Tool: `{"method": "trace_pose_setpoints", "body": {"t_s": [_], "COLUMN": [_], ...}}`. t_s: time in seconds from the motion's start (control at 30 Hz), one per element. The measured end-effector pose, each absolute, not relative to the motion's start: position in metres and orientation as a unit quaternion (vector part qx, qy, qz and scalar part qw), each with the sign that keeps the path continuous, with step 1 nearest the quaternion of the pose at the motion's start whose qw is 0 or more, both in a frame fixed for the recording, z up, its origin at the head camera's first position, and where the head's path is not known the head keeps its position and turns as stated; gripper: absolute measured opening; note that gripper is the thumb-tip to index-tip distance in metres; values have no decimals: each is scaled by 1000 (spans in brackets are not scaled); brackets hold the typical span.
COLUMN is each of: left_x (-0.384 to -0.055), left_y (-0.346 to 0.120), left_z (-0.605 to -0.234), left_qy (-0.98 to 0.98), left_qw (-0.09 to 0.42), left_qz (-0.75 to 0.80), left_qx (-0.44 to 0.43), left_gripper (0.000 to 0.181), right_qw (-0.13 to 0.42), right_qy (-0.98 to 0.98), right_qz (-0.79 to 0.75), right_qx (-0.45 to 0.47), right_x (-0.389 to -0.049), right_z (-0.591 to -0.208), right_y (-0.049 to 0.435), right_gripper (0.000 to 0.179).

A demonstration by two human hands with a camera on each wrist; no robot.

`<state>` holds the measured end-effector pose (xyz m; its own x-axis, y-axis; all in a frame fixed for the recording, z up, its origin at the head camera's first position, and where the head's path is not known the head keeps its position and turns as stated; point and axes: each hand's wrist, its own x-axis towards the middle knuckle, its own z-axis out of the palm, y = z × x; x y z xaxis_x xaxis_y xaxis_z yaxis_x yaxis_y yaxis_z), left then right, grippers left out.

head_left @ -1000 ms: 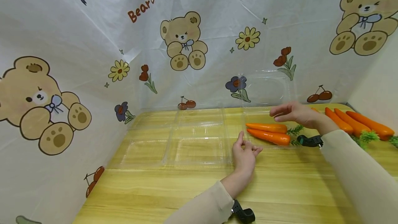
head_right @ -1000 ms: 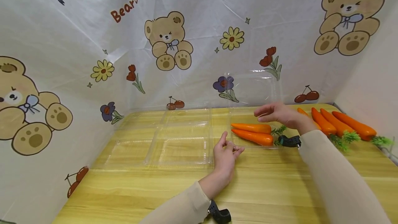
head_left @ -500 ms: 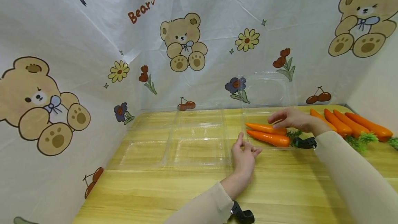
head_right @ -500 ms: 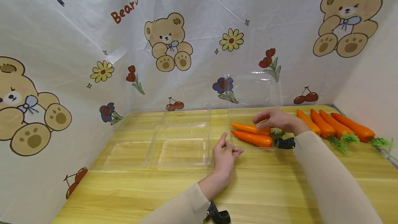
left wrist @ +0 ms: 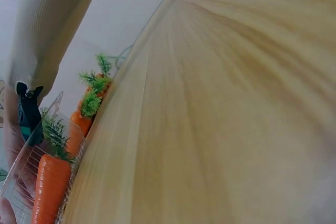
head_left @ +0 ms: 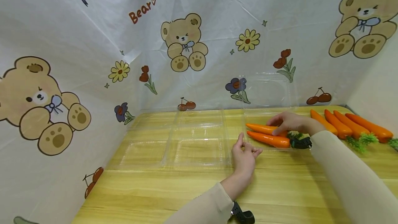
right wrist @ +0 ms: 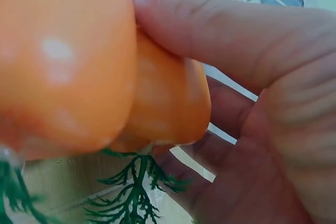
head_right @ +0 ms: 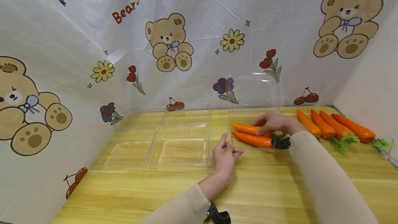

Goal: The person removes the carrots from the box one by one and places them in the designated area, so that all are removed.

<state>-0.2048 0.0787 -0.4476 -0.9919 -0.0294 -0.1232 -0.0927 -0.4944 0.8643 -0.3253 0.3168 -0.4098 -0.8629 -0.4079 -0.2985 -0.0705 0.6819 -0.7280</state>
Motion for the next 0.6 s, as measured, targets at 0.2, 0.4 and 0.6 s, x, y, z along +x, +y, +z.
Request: {"method": "trace_pose_setpoints", "body": {"t_s": [0.2, 0.4, 0.6], "left_x": [-205, -205, -205], "left_y": [79, 79, 78], "left_z": [-448, -448, -447], "left_qy": [499, 498, 500], "left_qw": [16, 16, 16], "left_qz": [865, 865, 864], "left_qx": [-62, -61, -61], "left_gripper": [54, 53, 53], "right_qw": [224, 217, 218], "right_qy": [892, 892, 895], "right_qz": [-367, -367, -358], "right_qx": [-142, -152, -155], "right_x": [-326, -326, -328], "right_z": [-409, -407, -399], "right_y": [312, 309, 308], "right_gripper": [54, 52, 54]}}
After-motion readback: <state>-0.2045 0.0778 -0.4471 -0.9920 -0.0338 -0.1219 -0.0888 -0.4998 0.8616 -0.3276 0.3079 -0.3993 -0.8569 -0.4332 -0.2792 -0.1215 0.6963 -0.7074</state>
